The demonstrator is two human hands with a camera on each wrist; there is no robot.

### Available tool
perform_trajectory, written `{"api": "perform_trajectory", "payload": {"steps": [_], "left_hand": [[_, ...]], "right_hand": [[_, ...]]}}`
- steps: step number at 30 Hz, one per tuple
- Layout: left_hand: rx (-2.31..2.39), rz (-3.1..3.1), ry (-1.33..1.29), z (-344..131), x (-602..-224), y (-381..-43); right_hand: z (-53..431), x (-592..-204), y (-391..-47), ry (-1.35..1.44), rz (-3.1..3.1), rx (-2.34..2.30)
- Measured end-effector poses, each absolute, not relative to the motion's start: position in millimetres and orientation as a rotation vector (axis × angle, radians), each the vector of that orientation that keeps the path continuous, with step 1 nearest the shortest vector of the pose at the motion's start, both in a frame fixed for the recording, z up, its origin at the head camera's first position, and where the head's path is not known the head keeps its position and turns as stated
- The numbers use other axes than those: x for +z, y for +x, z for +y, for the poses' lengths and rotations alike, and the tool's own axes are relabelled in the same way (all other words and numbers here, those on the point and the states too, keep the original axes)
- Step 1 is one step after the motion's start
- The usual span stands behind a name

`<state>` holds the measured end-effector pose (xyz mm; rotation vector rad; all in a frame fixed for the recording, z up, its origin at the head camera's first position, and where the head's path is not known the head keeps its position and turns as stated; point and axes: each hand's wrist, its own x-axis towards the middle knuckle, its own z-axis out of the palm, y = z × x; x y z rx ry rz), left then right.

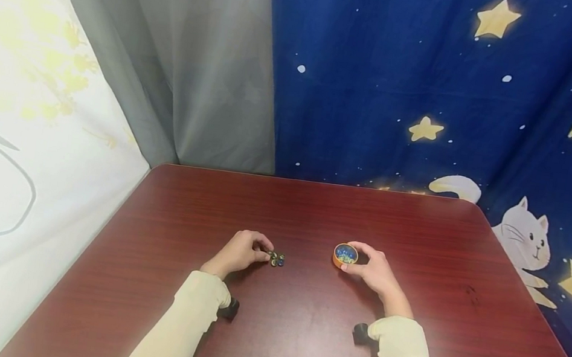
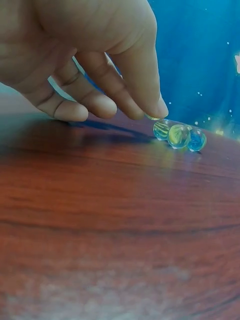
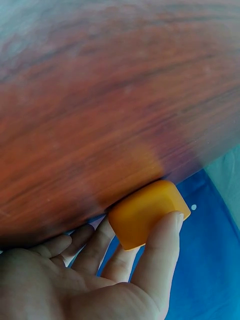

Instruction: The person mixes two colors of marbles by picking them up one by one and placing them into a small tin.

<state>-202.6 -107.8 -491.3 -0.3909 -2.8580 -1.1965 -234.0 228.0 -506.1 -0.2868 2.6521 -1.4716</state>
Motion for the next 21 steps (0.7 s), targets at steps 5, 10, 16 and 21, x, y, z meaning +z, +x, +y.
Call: {"api": "perform_trajectory", "payload": {"steps": [5,10,16,21], "left_hand": [[-1.187,-2.851,-0.384,-105.8,-489.6,-202.7],[-1.2,-2.829,-0.386,-101.9,-489.4,-204.8],[-1.216,-2.797,-0.413,-96.8,-491.9,-207.8],[-1.244,-2.777,-0.434,-91.6,-491.1,-209.7]], "right_hand": [[228.6,-506.8,-233.9,-0.296,2.644,-1.477],[228.8,-506.9,-234.2,-0.313,2.646,-1.498],[227.5,-507.1,-233.7,-0.323,2.642,-1.499],[227.4,-507.2,-234.6,-0.335,2.633,-1.523]]}}
